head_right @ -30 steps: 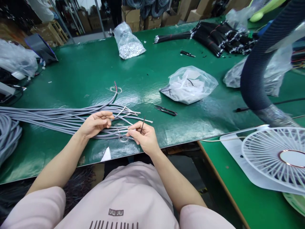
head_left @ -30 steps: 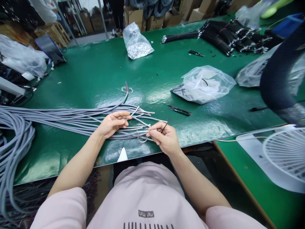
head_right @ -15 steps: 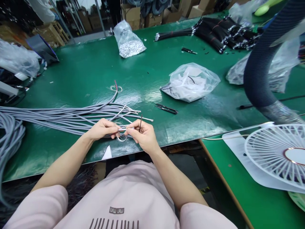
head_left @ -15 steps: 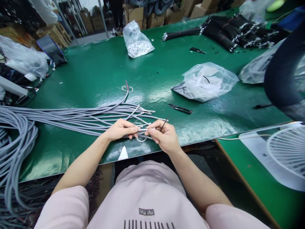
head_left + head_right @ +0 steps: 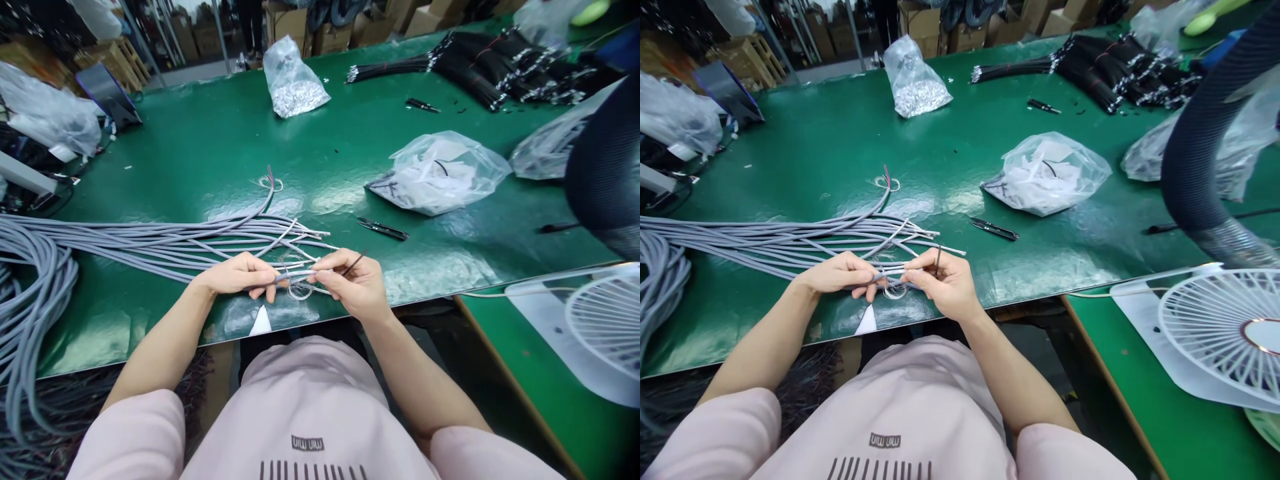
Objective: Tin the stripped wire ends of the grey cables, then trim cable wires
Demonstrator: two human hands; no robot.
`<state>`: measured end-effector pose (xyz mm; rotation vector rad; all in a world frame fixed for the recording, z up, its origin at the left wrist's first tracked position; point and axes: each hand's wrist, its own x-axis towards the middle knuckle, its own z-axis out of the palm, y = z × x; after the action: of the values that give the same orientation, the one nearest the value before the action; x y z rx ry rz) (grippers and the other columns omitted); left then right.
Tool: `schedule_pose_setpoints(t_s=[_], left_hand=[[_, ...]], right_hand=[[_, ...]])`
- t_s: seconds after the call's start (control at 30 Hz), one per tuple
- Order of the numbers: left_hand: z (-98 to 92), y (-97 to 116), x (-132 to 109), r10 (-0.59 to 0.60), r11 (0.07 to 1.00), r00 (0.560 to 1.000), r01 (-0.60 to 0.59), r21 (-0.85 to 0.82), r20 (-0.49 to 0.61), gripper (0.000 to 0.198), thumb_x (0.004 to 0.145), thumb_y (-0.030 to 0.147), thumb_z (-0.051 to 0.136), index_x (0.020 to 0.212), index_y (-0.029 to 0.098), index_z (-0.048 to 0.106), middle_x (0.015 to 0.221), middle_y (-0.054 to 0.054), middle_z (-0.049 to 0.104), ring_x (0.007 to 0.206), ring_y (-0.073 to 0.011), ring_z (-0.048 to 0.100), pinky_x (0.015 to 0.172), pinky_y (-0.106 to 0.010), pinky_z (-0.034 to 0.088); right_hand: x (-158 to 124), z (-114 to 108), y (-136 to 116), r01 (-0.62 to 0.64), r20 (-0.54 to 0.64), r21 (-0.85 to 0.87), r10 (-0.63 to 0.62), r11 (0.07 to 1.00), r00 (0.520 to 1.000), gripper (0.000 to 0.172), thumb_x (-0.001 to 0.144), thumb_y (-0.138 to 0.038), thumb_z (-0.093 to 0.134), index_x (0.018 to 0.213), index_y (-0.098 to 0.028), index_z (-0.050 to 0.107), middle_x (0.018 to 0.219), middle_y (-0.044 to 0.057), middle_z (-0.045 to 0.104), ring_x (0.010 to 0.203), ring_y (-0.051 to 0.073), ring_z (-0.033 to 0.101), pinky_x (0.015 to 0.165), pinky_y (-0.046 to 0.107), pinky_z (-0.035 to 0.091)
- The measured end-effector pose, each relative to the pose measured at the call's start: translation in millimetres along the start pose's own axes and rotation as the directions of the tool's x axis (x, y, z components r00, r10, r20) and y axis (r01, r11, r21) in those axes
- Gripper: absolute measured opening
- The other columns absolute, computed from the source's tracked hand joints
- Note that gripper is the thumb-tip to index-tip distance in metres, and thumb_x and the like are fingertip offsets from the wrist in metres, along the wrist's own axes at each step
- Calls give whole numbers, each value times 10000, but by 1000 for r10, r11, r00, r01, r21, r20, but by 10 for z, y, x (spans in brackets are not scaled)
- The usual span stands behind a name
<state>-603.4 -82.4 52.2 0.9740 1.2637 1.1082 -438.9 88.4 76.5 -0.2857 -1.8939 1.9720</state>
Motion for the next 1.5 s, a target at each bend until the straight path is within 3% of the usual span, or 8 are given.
schedule_pose_setpoints(t_s=[0.13, 0.27, 0.37, 0.5, 0.63, 0.83, 1.27, 1.5], left_hand=[[72, 77, -35, 216, 948, 972, -186, 258, -91, 363, 877, 427, 584, 884, 95, 730, 697, -69, 678, 530, -81, 510, 516, -196, 407], [221, 149, -39, 618, 596, 782, -398, 697, -82, 198, 893, 286, 588, 939, 142, 715, 727, -60, 689, 649, -115, 588, 619, -225, 448], [301, 179, -46, 740, 286, 673, -342, 895, 20, 148, 888, 248, 594, 936, 143, 686, 704, -48, 675, 624, -125, 568, 599, -253, 427], [339, 190, -47, 763, 98, 639, -256, 962, 93, 114, 891, 244, 588, 937, 153, 640, 733, -29, 682, 629, -126, 567, 587, -265, 406], [343, 175, -41, 759, 45, 641, -224, 974, 113, 112, 876, 235, 610, 942, 146, 624, 731, -26, 679, 629, -131, 553, 569, -273, 390], [351, 169, -41, 767, 9, 628, -211, 977, 129, 98, 885, 233, 598, 932, 150, 621, 713, -17, 671, 620, -126, 539, 553, -272, 364], [357, 149, -47, 771, 7, 624, -213, 977, 131, 108, 882, 224, 600, 949, 141, 612, 676, -14, 650, 609, -126, 541, 542, -275, 354], [360, 175, -56, 775, 15, 620, -213, 977, 123, 100, 893, 226, 581, 955, 152, 608, 667, -6, 642, 602, -119, 534, 540, -273, 348]], right_hand=[[-77, -113, -189, 130, 141, -249, -97, 960, 985, 107, 800, -283, 696, 791, -177, 701, 736, 34, 681, 583, 113, 569, 493, 234, 426], [-174, -272, -487, 265, 237, -478, -168, 837, 957, 181, 890, -225, 579, 1030, -197, 691, 812, 30, 656, 621, 100, 546, 553, 233, 437], [-276, -362, -636, 357, 267, -639, -238, 682, 934, 267, 926, -171, 507, 1135, -217, 667, 768, 27, 611, 674, 110, 557, 602, 236, 446], [-396, -405, -646, 434, 385, -794, -201, 426, 901, 319, 923, -148, 500, 1191, -245, 643, 635, -8, 529, 562, 97, 478, 522, 231, 374], [-429, -398, -580, 510, 476, -830, -189, 226, 859, 363, 919, -100, 448, 1187, -257, 636, 596, -27, 495, 516, 87, 411, 493, 235, 309], [-391, -370, -538, 535, 515, -840, -175, 92, 839, 329, 920, -101, 427, 1111, -218, 669, 591, -19, 514, 510, 87, 402, 499, 239, 289], [-339, -337, -516, 532, 517, -836, -133, 134, 846, 330, 916, -108, 439, 1125, -203, 676, 593, -18, 498, 508, 88, 394, 483, 246, 277], [-338, -351, -449, 517, 490, -813, -165, 268, 856, 338, 924, -104, 437, 1154, -201, 665, 592, -30, 472, 501, 79, 390, 481, 219, 295]])
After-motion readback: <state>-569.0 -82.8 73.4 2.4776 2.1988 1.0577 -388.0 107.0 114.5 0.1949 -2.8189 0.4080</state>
